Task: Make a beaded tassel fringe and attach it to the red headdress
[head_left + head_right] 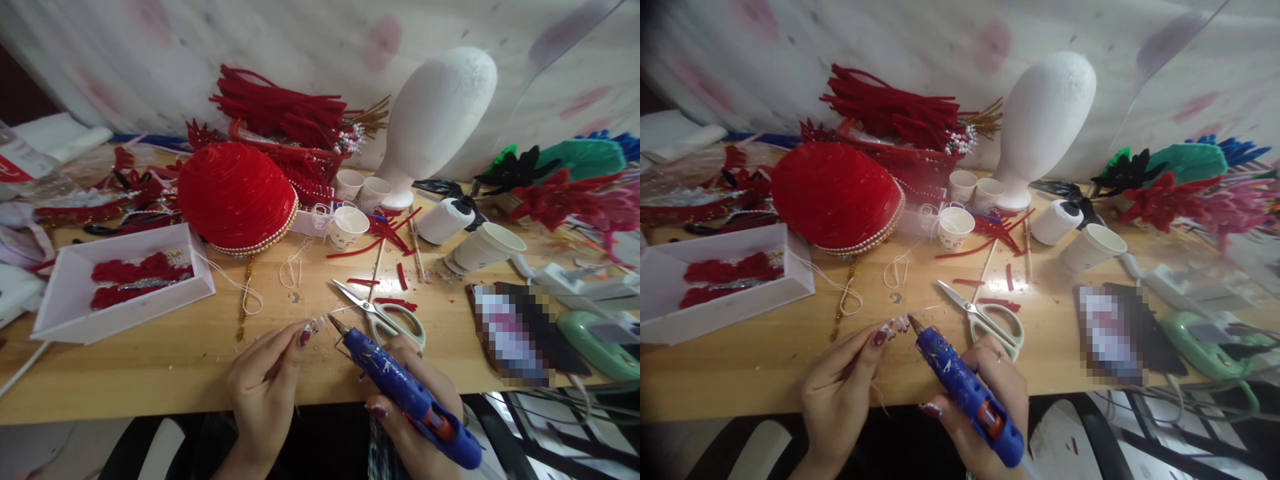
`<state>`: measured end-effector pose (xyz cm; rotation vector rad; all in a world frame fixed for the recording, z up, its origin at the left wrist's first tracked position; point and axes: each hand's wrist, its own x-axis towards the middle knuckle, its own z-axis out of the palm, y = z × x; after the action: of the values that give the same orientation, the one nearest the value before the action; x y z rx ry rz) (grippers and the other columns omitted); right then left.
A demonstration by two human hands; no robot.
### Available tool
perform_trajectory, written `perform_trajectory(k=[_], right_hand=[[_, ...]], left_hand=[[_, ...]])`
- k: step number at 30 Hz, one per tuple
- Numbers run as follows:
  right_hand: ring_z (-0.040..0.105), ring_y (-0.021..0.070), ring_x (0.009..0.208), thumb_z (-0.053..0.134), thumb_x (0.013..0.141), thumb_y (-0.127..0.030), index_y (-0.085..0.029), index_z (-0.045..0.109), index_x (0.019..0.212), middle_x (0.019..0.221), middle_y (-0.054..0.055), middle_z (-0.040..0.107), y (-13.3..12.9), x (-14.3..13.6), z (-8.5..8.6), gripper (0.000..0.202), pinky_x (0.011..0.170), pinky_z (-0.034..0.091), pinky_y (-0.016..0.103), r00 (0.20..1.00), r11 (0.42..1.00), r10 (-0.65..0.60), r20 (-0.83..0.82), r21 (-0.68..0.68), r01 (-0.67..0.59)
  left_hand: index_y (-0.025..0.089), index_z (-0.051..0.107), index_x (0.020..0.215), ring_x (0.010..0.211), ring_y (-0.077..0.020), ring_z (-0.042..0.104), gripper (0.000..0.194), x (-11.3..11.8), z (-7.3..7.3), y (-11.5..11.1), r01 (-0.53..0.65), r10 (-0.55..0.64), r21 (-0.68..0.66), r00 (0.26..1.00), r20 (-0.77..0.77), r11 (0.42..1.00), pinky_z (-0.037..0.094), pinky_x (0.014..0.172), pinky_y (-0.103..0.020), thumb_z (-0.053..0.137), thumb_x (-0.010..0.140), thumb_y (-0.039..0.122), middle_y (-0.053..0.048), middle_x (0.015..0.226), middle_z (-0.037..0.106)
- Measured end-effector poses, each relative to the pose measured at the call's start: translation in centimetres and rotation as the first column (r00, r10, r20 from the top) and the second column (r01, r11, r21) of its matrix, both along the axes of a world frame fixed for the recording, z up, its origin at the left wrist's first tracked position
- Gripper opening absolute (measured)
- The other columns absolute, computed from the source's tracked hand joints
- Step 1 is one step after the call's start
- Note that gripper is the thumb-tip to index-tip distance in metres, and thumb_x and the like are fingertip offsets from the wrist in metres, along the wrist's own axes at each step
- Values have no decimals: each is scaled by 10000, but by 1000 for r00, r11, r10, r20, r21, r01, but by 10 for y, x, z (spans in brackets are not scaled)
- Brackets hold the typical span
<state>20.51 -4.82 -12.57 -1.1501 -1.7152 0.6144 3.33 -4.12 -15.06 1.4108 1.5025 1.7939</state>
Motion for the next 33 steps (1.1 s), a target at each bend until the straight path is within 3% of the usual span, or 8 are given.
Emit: perform_trajectory(k=[15,22,33], right_hand=[[509,144,594,677,853,-517,-206,585,734,665,-18,530,-1,3,-1,345,530,394,289,1000,1000,13,16,-18,-13],[496,139,596,675,858,-514,-209,562,734,667,-25,527,0,0,0,348,535,383,285,1000,1000,18,4,-12,-18],[494,143,611,674,857,-511,-215,549,728,680,-26,504,1,3,-1,347,554,377,288,1000,999,20,21,-29,-19]], left_hand=[[258,802,926,718,-163,766,121,-1,-4,-1,-13,15,-45,999,33,999,633,681,-234,711,856,221,2,848,812],[242,806,922,677,-167,754,123,-1,0,1,18,-16,-62,999,38,998,611,581,-223,707,855,213,-16,835,810],[280,806,924,744,-149,760,156,0,0,-2,44,-32,-105,993,111,994,614,712,-214,703,852,187,13,871,812]])
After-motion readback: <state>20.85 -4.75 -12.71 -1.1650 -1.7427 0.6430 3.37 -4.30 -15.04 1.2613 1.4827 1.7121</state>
